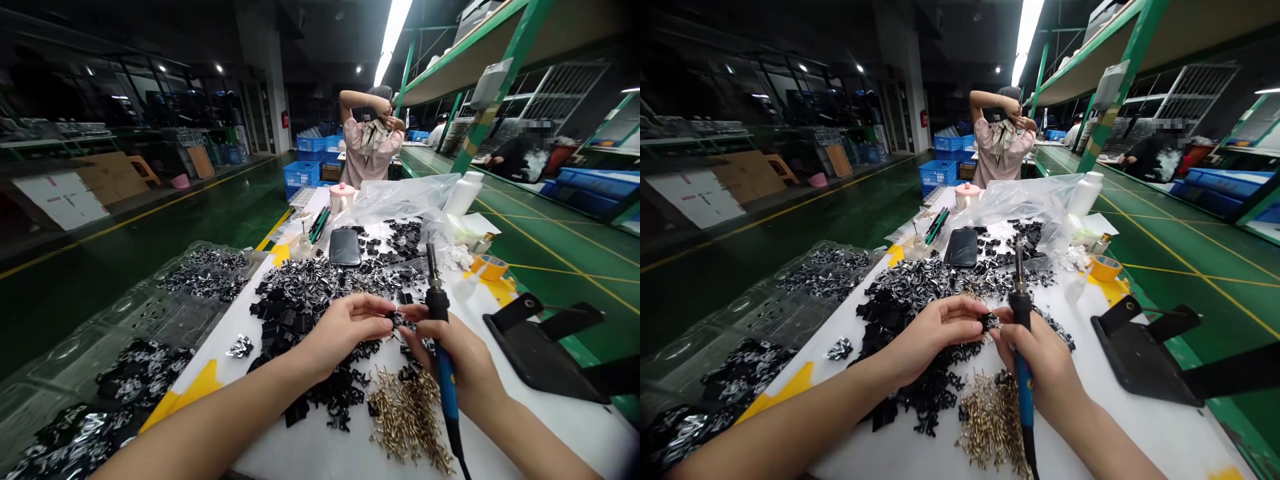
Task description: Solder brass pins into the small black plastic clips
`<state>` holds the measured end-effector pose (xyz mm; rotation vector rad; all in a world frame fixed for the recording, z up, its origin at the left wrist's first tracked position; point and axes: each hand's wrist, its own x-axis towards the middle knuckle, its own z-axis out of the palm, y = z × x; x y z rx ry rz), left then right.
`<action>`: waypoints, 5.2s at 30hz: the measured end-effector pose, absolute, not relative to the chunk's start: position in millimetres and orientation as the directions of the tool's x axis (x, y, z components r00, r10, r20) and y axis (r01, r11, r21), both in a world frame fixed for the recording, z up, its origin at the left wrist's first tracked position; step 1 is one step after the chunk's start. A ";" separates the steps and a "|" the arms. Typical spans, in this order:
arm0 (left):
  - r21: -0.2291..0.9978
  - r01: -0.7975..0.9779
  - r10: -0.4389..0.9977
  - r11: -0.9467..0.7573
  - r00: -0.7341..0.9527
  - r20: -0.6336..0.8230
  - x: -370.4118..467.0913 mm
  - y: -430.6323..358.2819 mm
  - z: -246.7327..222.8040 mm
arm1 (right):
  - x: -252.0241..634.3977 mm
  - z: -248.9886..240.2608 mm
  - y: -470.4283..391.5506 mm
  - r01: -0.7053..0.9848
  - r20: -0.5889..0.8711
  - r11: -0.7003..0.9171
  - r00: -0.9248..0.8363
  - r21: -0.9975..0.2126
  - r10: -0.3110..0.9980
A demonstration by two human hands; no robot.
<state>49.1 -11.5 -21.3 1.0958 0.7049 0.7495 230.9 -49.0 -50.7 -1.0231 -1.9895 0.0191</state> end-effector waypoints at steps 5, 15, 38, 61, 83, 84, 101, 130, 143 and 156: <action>0.950 -0.185 0.823 0.253 0.557 -0.111 49.1 -11.3 -24.4 | 235.2 -53.0 -48.6 0.669 0.680 0.666 -0.322 -0.329 0.659; 0.922 -0.203 0.835 0.329 0.518 -0.184 52.4 -13.0 -25.1 | 230.4 -54.7 -48.9 0.646 0.672 0.672 -0.319 -0.362 0.668; 0.956 -0.164 0.852 0.244 0.507 -0.130 52.9 -14.4 -22.2 | 225.4 -50.9 -49.9 0.595 0.666 0.664 -0.271 -0.452 0.695; 0.980 -0.157 0.887 0.125 0.460 -0.040 53.3 -16.2 -19.9 | 218.6 -52.0 -55.5 0.510 0.716 0.734 -0.287 -0.449 0.637; 0.991 -0.089 0.835 0.098 0.549 -0.033 51.3 -11.7 -23.0 | 224.6 -53.1 -54.0 0.500 0.627 0.608 -0.155 -0.616 0.763; 0.996 -0.023 0.848 -0.086 0.523 0.085 51.3 -13.9 -22.8 | 223.8 -52.0 -54.0 0.479 0.597 0.571 -0.116 -0.667 0.794; 0.968 0.148 0.899 -0.204 0.419 0.125 48.9 -12.1 -22.2 | 228.1 -45.0 -50.9 0.387 0.364 0.355 -0.051 -0.851 0.930; 0.992 -0.004 0.953 0.129 0.278 -0.122 35.3 13.1 -18.4 | 253.6 -37.4 -47.6 0.170 0.408 0.435 -0.172 -0.884 0.897; 0.978 -0.075 0.947 0.193 0.276 -0.166 35.1 13.0 -20.5 | 252.6 -37.9 -48.3 0.339 0.424 0.464 -0.188 -0.819 0.886; 0.994 -0.029 0.952 0.104 0.292 -0.091 31.0 18.5 -21.9 | 261.8 -37.0 -47.9 0.253 0.399 0.426 -0.155 -0.868 0.904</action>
